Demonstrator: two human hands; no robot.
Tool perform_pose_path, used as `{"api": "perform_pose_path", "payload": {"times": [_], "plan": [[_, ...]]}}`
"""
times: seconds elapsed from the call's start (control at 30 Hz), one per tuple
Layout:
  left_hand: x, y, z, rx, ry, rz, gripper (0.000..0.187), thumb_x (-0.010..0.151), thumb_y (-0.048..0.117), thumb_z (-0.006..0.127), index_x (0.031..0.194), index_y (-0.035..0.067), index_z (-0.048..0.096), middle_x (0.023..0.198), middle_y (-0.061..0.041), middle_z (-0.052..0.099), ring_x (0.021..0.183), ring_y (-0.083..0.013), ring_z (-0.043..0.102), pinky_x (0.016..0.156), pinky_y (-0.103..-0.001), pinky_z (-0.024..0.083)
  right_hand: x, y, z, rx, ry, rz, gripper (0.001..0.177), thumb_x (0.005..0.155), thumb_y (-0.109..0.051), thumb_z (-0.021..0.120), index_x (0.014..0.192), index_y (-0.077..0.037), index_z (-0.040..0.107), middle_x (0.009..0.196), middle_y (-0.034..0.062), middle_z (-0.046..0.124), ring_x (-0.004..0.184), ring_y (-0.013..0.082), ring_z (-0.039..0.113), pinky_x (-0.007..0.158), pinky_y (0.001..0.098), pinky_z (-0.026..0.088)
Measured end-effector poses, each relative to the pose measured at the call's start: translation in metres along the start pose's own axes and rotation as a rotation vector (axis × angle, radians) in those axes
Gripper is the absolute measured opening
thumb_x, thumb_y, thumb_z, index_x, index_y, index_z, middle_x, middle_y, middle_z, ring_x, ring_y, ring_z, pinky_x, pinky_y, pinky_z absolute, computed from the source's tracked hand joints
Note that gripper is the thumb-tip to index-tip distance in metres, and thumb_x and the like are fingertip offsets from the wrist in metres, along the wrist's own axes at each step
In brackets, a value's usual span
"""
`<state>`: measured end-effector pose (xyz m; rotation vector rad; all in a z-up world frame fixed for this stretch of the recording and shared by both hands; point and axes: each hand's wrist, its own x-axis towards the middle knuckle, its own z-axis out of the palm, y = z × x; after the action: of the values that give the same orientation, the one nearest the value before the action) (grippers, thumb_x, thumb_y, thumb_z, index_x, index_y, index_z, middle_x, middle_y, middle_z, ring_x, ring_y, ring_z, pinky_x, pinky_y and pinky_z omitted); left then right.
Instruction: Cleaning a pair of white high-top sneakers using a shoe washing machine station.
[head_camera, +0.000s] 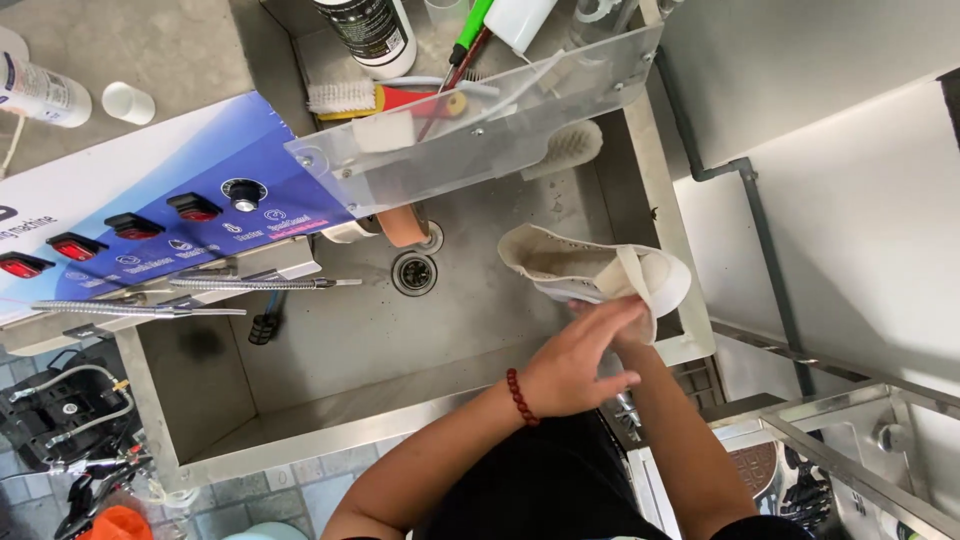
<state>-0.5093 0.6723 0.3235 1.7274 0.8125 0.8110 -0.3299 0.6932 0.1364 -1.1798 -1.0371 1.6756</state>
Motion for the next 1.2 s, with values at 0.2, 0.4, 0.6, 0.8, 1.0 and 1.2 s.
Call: {"api": "perform_pose_path", "payload": {"times": [0.2,0.4,0.6,0.8,1.0,1.2], "plan": [[0.028,-0.037,-0.054,-0.131,0.217,-0.137,0.071,0.088,0.000,0.054,0.157,0.016,0.049,0.126,-0.009,0.070,0.113,-0.0230,0.074,0.094,-0.031,0.063,-0.002,0.001,-0.013,0.274,-0.069,0.167,0.074,0.082,-0.022,0.078,0.147,-0.010,0.044,0.144,0.0051,0.057,0.129,0.0212,0.060,0.090,0.0390,0.059],[0.050,-0.042,-0.108,0.250,0.250,-0.026,0.022,0.079,0.004,0.083,0.098,0.007,0.074,0.099,-0.009,0.066,0.089,-0.0218,0.069,0.073,-0.035,0.056,0.004,0.054,-0.056,0.198,-0.202,0.322,0.069,0.072,0.002,0.075,0.137,-0.002,0.055,0.122,0.0121,0.066,0.114,0.0285,0.065,0.097,0.0439,0.056],[0.077,-0.060,-0.100,0.065,0.483,-0.293,0.024,0.097,0.024,0.070,0.098,0.001,0.062,0.077,-0.009,0.066,0.067,-0.0170,0.063,0.064,-0.033,0.050,-0.005,0.027,-0.016,0.847,-0.180,0.494,0.060,0.086,-0.025,0.054,0.136,0.008,0.054,0.126,0.0224,0.068,0.112,0.0363,0.068,0.102,0.0476,0.052],[0.090,-0.099,-0.097,0.129,0.578,-0.421,0.032,0.097,0.026,0.072,0.088,-0.001,0.058,0.069,-0.013,0.060,0.063,-0.0197,0.051,0.061,-0.035,0.045,-0.038,0.010,-0.022,0.734,-0.108,0.321,0.053,0.107,-0.033,0.047,0.145,0.003,0.051,0.133,0.0212,0.064,0.116,0.0337,0.064,0.103,0.0474,0.050],[0.117,-0.107,-0.074,0.031,0.434,-0.119,0.031,0.089,0.020,0.067,0.114,0.003,0.068,0.101,-0.011,0.074,0.088,-0.0202,0.072,0.078,-0.034,0.055,-0.061,-0.013,-0.034,0.840,0.142,0.454,0.058,0.101,-0.052,0.042,0.141,-0.012,0.054,0.130,0.0123,0.067,0.112,0.0310,0.067,0.095,0.0529,0.053],[0.173,-0.154,-0.052,0.118,0.278,-0.233,0.025,0.097,0.023,0.068,0.113,0.004,0.068,0.104,-0.013,0.076,0.094,-0.0250,0.073,0.082,-0.036,0.055,-0.059,-0.019,-0.051,0.802,0.258,0.384,0.057,0.105,-0.051,0.041,0.143,-0.010,0.053,0.131,0.0121,0.065,0.114,0.0296,0.066,0.099,0.0487,0.053]]}}
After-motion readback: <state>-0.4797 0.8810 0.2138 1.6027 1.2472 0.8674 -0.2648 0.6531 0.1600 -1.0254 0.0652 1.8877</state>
